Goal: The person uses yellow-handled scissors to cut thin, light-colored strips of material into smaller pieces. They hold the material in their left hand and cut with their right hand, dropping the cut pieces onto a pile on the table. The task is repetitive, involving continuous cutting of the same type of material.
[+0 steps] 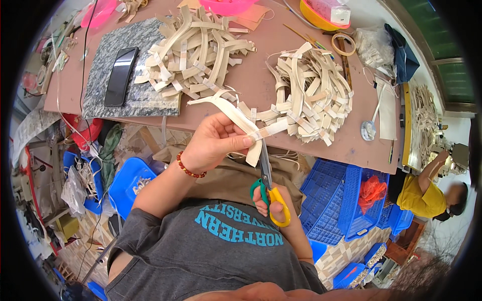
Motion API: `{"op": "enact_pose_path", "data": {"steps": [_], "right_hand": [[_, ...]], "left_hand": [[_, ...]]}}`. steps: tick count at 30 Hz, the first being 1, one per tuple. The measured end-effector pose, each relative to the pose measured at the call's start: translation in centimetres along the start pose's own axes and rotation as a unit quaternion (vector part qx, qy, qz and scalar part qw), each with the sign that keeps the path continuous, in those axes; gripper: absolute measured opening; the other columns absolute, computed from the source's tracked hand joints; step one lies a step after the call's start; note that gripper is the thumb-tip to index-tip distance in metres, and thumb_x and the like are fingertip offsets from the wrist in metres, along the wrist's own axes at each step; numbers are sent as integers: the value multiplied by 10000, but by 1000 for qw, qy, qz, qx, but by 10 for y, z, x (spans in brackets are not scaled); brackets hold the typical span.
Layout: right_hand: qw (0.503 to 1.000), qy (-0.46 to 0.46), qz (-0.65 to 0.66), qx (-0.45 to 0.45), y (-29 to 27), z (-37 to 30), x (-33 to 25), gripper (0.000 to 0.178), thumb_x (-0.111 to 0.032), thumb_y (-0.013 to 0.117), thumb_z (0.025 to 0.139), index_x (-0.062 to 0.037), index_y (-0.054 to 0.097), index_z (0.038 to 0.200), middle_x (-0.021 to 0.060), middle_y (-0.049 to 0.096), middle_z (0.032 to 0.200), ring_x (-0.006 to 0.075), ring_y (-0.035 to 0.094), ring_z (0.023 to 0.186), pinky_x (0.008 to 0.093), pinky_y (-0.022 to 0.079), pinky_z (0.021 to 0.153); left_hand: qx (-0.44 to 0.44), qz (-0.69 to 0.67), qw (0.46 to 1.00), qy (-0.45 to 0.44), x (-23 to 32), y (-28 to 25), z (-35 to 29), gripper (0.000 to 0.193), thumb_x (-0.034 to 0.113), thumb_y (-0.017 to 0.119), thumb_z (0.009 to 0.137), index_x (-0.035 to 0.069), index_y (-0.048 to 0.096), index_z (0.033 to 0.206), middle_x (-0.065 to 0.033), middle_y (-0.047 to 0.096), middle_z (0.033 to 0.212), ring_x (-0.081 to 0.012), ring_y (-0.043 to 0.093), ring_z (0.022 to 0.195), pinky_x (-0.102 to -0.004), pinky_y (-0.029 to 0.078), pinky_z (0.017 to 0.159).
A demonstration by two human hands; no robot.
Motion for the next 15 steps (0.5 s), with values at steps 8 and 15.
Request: {"op": "enact_pose_path", "data": {"steps": [8,15], "right_hand": [[996,6,-84,12,-15,-7,1,325,-341,642,833,-37,527,821,-36,493,697,24,417,582,178,333,512],[997,-1,-83,6,-16,-6,12,373,-401,621,835,-43,520,853,-38,478,692,29,416,619,187,335,550]], "left_hand": [[-50,32,998,-23,2,4,0,233,11,637,815,-12,592,1042,-80,654,901,-118,622,764,-253,527,656],[-63,84,991,-84,2,6,-2,238,12,649,807,-6,597,1039,-72,654,894,-114,625,784,-248,530,674]]}}
Point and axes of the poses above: each hand's wrist, its own z-axis towards the middle knuckle, its own y-axis out of the palm, x = y × z, the point moved 10 cm from there along z, towards the middle knuckle
